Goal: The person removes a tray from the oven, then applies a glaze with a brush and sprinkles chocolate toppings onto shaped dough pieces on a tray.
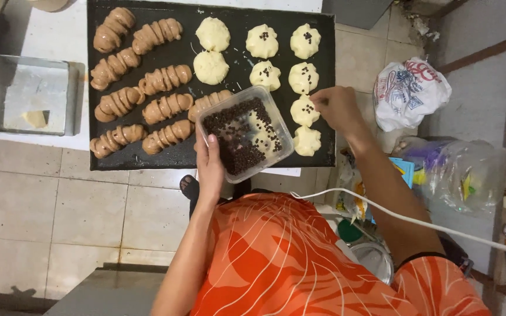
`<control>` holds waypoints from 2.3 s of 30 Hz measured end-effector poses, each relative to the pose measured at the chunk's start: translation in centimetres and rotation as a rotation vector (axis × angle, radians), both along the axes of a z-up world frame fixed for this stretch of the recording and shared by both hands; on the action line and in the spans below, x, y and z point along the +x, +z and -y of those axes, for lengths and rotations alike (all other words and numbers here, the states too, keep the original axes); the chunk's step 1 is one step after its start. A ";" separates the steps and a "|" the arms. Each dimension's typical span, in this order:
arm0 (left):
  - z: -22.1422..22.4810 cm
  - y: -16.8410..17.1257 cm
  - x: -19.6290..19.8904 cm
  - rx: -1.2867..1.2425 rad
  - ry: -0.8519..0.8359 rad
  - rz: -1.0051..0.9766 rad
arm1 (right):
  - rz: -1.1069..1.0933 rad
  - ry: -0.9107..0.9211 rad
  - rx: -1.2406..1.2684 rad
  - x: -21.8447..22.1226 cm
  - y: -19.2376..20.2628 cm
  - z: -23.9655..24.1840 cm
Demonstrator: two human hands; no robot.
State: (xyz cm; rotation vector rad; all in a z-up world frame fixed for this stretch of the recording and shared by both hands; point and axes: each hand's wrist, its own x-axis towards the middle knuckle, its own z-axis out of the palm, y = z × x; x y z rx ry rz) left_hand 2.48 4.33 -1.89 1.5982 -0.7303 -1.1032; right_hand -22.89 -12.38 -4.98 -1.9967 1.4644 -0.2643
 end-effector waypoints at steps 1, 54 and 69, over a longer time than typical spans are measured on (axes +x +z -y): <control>0.1 0.4 -0.1 -0.009 -0.008 0.003 | -0.002 -0.036 -0.031 0.1 0.5 -0.2; -4.1 2.1 5.8 -0.148 0.425 -0.056 | 0.110 0.897 0.030 22.1 3.3 -7.1; -18.2 -3.6 11.9 -0.041 1.115 0.068 | -0.313 0.889 -0.061 33.8 -6.5 -4.9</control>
